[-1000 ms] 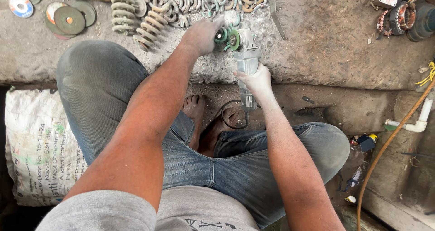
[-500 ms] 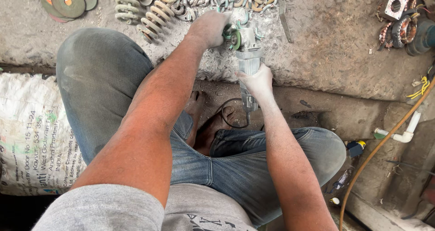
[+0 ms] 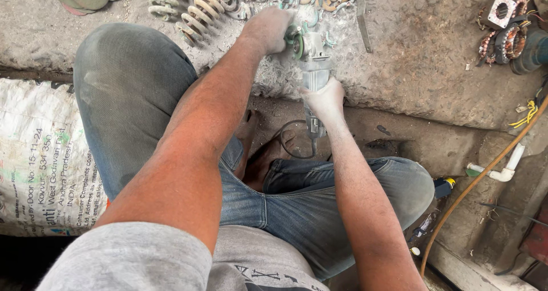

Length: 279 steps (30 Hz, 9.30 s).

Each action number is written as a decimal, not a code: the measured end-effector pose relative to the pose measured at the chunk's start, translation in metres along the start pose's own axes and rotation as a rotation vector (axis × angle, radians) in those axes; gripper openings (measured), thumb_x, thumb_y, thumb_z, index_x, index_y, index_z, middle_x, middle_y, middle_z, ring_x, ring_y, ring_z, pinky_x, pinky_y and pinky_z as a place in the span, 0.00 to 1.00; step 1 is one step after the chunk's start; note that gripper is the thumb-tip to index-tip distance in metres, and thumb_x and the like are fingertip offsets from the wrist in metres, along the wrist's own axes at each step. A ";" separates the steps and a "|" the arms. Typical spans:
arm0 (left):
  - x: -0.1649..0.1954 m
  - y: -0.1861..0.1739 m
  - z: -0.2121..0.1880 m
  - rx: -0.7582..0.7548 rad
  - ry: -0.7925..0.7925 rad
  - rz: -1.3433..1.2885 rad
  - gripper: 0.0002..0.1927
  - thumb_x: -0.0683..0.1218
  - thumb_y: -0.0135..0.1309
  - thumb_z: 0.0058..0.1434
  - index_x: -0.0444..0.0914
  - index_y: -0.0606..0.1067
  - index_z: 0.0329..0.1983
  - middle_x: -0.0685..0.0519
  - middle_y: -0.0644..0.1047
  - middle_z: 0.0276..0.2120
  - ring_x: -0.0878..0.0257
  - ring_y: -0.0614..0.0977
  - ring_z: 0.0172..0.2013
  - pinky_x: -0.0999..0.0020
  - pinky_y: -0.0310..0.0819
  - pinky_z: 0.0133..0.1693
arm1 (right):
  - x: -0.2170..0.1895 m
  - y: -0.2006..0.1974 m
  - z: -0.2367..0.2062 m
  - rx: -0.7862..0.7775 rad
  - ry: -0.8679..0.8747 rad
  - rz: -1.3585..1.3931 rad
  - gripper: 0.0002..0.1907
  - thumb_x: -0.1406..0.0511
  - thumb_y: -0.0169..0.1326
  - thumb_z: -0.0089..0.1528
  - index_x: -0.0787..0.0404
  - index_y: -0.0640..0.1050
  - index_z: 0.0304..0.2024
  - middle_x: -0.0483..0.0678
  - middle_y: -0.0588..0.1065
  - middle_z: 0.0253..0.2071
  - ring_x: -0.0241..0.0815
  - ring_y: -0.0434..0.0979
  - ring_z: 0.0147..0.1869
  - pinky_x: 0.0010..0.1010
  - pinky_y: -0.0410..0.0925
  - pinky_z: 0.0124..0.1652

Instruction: The person sits on the floor and uses an angle grinder to smooth or cut small metal parts, likely suspension components. They handle the parts one by one, grinding them against a concrete surface, and place the finished pieces into a pile.

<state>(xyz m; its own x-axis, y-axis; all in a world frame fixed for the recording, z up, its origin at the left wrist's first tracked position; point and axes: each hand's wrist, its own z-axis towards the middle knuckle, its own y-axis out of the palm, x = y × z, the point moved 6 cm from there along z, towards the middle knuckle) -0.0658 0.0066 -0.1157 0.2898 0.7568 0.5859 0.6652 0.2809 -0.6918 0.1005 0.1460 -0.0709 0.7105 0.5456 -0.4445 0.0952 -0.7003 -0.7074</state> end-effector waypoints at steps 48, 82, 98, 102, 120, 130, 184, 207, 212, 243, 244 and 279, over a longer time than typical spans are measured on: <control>0.003 -0.004 -0.002 0.057 0.090 0.198 0.17 0.44 0.68 0.56 0.37 0.77 0.47 0.45 0.79 0.43 0.55 0.81 0.47 0.56 0.80 0.50 | -0.003 0.004 -0.004 -0.145 0.013 0.216 0.17 0.64 0.68 0.56 0.61 0.80 0.46 0.47 0.82 0.40 0.35 0.83 0.42 0.31 0.76 0.43; 0.008 -0.007 -0.008 0.105 0.085 0.259 0.21 0.44 0.69 0.54 0.38 0.75 0.49 0.45 0.79 0.43 0.53 0.81 0.48 0.56 0.80 0.50 | -0.006 0.007 -0.012 -0.064 0.049 0.110 0.22 0.62 0.66 0.57 0.65 0.74 0.48 0.51 0.81 0.41 0.39 0.85 0.42 0.31 0.79 0.42; 0.016 -0.013 -0.016 0.125 0.139 0.341 0.17 0.46 0.68 0.58 0.37 0.76 0.47 0.45 0.80 0.41 0.54 0.81 0.45 0.55 0.79 0.51 | 0.002 0.005 -0.017 -0.093 0.047 0.176 0.21 0.61 0.67 0.57 0.62 0.76 0.48 0.49 0.80 0.42 0.37 0.84 0.42 0.32 0.79 0.43; 0.014 -0.014 -0.013 0.075 0.114 0.331 0.19 0.48 0.68 0.58 0.36 0.77 0.47 0.46 0.80 0.41 0.56 0.82 0.44 0.57 0.80 0.51 | 0.017 0.002 -0.018 -0.064 0.071 0.276 0.20 0.61 0.67 0.57 0.62 0.78 0.48 0.48 0.81 0.42 0.36 0.84 0.42 0.32 0.79 0.44; 0.016 -0.012 -0.023 -0.013 -0.014 0.285 0.33 0.62 0.70 0.54 0.40 0.74 0.55 0.48 0.79 0.40 0.59 0.82 0.42 0.62 0.82 0.47 | 0.029 -0.010 -0.009 0.011 -0.020 0.480 0.18 0.64 0.69 0.55 0.64 0.82 0.46 0.47 0.83 0.40 0.34 0.82 0.39 0.28 0.75 0.39; 0.001 -0.007 -0.023 0.013 -0.060 0.115 0.26 0.50 0.67 0.59 0.41 0.71 0.57 0.47 0.78 0.45 0.57 0.80 0.47 0.61 0.78 0.54 | 0.018 -0.008 -0.016 -0.022 0.019 0.359 0.21 0.63 0.69 0.55 0.63 0.78 0.47 0.48 0.82 0.41 0.36 0.83 0.41 0.31 0.77 0.41; -0.009 -0.024 -0.018 0.142 -0.022 0.032 0.18 0.37 0.65 0.55 0.40 0.79 0.49 0.45 0.79 0.49 0.52 0.80 0.53 0.57 0.77 0.54 | -0.035 0.009 -0.014 0.107 -0.146 -0.077 0.21 0.59 0.71 0.52 0.65 0.80 0.41 0.51 0.83 0.37 0.40 0.85 0.39 0.33 0.77 0.42; -0.001 -0.035 -0.004 0.092 0.017 -0.169 0.13 0.53 0.63 0.63 0.39 0.80 0.40 0.49 0.81 0.34 0.60 0.83 0.37 0.61 0.80 0.48 | 0.013 -0.016 0.002 0.070 -0.049 0.619 0.16 0.65 0.68 0.56 0.64 0.83 0.44 0.47 0.82 0.40 0.34 0.82 0.38 0.29 0.75 0.40; 0.001 -0.067 -0.008 0.315 -0.007 -0.271 0.27 0.57 0.76 0.52 0.31 0.78 0.36 0.47 0.80 0.34 0.57 0.82 0.38 0.58 0.81 0.46 | 0.013 -0.022 0.001 0.100 -0.065 0.628 0.15 0.66 0.68 0.56 0.64 0.83 0.43 0.46 0.82 0.38 0.34 0.80 0.37 0.29 0.73 0.38; 0.015 0.017 -0.043 -0.573 -0.144 -0.065 0.19 0.51 0.68 0.55 0.38 0.80 0.46 0.48 0.83 0.37 0.61 0.84 0.33 0.64 0.83 0.36 | 0.050 -0.083 0.016 0.332 -0.116 1.068 0.16 0.71 0.67 0.55 0.68 0.80 0.45 0.48 0.80 0.39 0.37 0.81 0.39 0.31 0.74 0.41; 0.009 0.011 -0.035 -0.524 -0.160 -0.125 0.17 0.50 0.67 0.56 0.37 0.81 0.45 0.47 0.83 0.36 0.62 0.84 0.33 0.66 0.83 0.35 | 0.051 -0.082 0.016 0.326 -0.100 1.057 0.16 0.70 0.67 0.55 0.68 0.80 0.45 0.48 0.80 0.39 0.38 0.81 0.39 0.32 0.74 0.41; 0.003 0.016 0.001 0.151 0.091 0.065 0.14 0.35 0.59 0.61 0.37 0.73 0.48 0.48 0.77 0.43 0.58 0.80 0.46 0.59 0.77 0.55 | 0.011 -0.007 -0.003 -0.085 -0.016 0.370 0.19 0.63 0.70 0.54 0.62 0.82 0.46 0.46 0.83 0.38 0.34 0.83 0.39 0.29 0.76 0.40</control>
<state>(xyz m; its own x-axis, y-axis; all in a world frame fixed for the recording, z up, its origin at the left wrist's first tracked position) -0.0552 0.0144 -0.1253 0.3945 0.7217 0.5688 0.5343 0.3234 -0.7810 0.1097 0.1558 -0.0696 0.6967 0.2550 -0.6705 -0.1080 -0.8867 -0.4495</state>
